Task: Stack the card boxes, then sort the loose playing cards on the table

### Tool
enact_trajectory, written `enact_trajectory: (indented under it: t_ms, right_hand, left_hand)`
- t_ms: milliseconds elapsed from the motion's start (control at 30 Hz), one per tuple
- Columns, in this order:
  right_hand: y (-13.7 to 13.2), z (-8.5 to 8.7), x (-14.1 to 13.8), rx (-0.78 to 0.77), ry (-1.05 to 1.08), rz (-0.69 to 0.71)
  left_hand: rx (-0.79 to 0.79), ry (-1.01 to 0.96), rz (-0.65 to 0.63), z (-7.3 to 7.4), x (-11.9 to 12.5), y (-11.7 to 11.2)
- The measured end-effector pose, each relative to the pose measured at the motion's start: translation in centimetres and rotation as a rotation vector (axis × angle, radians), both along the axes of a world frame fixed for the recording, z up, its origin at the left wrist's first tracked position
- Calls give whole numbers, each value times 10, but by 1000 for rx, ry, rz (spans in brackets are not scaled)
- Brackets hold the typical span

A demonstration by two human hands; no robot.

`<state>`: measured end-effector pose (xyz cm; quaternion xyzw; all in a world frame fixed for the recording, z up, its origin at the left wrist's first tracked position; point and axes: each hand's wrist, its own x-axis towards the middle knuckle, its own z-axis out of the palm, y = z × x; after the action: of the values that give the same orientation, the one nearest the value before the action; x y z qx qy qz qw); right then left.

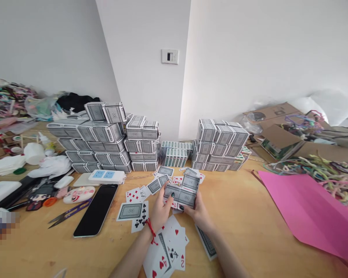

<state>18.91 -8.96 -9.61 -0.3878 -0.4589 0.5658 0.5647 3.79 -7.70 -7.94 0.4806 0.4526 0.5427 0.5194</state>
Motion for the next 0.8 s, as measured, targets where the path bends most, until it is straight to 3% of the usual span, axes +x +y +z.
enact_trajectory:
  t_ms: [167, 300, 433, 533, 667, 800]
  right_hand:
    - [-5, 12, -4, 6, 56, 101]
    - [-8, 23, 1, -27, 76, 1]
    - [-5, 19, 5, -120, 78, -80]
    - [0, 10, 6, -154, 72, -84]
    - [2, 2, 6, -158, 105, -126]
    - [0, 5, 3, -144, 118, -150]
  left_hand:
    - [15, 58, 123, 2, -6, 3]
    - [11, 70, 165, 9, -15, 4]
    - [45, 151, 145, 11, -20, 5]
    - [32, 98, 174, 8, -22, 8]
    - [-46, -160, 67, 2, -17, 10]
    - [-108, -191, -43, 1, -7, 6]
